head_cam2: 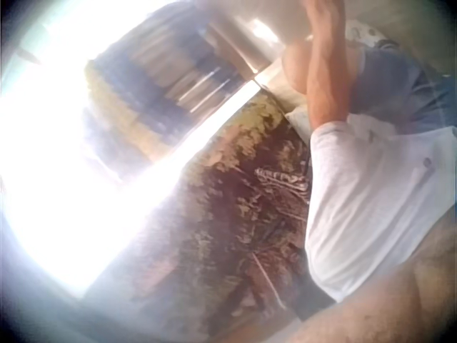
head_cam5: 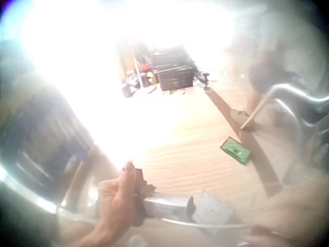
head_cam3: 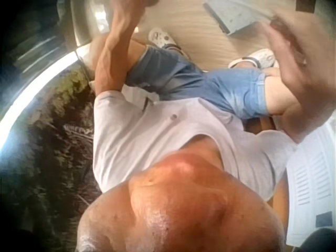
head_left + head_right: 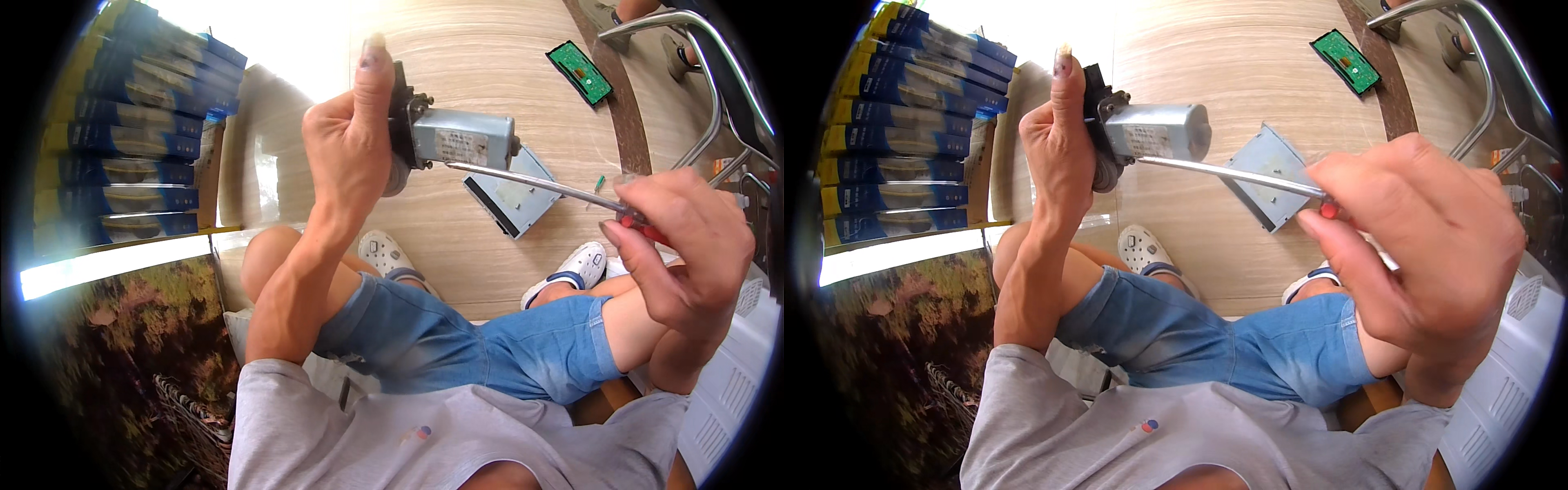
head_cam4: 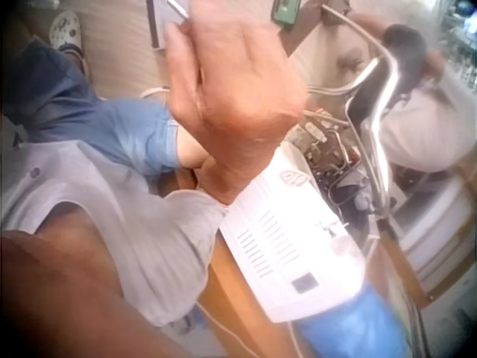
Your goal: The person sits on the floor and uses a screwdriver to adjust a screw on a small cylindrical electronic component. They repeatedly probe and turn the screw while holding the component steady with their other hand.
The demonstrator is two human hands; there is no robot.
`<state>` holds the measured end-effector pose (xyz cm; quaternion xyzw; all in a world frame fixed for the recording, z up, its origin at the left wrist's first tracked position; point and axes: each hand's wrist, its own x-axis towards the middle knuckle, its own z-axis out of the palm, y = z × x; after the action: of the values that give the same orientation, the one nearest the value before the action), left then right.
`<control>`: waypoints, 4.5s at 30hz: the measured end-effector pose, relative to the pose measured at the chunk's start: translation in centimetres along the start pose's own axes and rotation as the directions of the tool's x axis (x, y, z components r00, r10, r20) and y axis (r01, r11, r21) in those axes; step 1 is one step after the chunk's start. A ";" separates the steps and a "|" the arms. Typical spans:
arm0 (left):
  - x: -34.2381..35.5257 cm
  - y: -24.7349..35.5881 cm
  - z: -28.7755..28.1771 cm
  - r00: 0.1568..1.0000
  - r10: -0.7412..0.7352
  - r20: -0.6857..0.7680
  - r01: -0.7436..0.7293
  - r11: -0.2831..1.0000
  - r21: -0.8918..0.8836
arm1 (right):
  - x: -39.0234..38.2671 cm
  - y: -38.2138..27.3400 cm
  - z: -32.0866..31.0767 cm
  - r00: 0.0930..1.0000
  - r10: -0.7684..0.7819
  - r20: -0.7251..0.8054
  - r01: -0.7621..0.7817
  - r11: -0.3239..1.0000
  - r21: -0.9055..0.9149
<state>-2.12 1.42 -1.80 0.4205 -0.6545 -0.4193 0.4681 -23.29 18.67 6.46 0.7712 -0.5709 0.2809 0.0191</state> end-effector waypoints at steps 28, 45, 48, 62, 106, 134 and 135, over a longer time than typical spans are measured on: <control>-0.8 -0.3 1.0 0.994 -0.074 0.082 0.083 0.990 -0.116 | 0.3 0.8 0.3 0.992 0.125 0.027 -0.128 0.971 0.200; -0.8 -0.4 1.1 0.997 -0.035 0.064 0.039 0.997 -0.069 | -0.1 0.5 0.5 0.991 0.127 0.028 -0.130 0.977 0.171; -0.9 -0.3 1.1 0.997 -0.040 0.070 0.042 0.999 -0.034 | -0.2 0.4 0.4 0.988 0.151 0.040 -0.155 0.973 0.173; -0.6 -0.3 1.3 0.998 -0.027 0.050 0.025 0.999 0.040 | 0.1 0.4 -0.2 0.796 0.577 0.180 -0.558 0.587 0.587; -1.1 -1.4 1.1 0.972 -0.139 0.188 0.145 0.989 -0.022 | -1.8 4.0 2.0 0.817 0.523 -0.240 -0.200 0.649 0.734; -1.5 -1.5 1.2 0.951 -0.169 0.260 0.197 0.977 -0.087 | 0.2 2.8 2.2 0.864 0.319 -0.388 0.049 0.715 0.698; -1.5 -1.4 1.2 0.949 -0.175 0.261 0.206 0.974 -0.096 | 0.7 2.3 2.3 0.858 0.322 -0.401 0.071 0.698 0.713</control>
<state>-2.73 2.59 -3.80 0.3958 -0.6378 -0.5516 0.3637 -24.25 16.48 4.13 0.5769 -0.4477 0.6663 -0.1510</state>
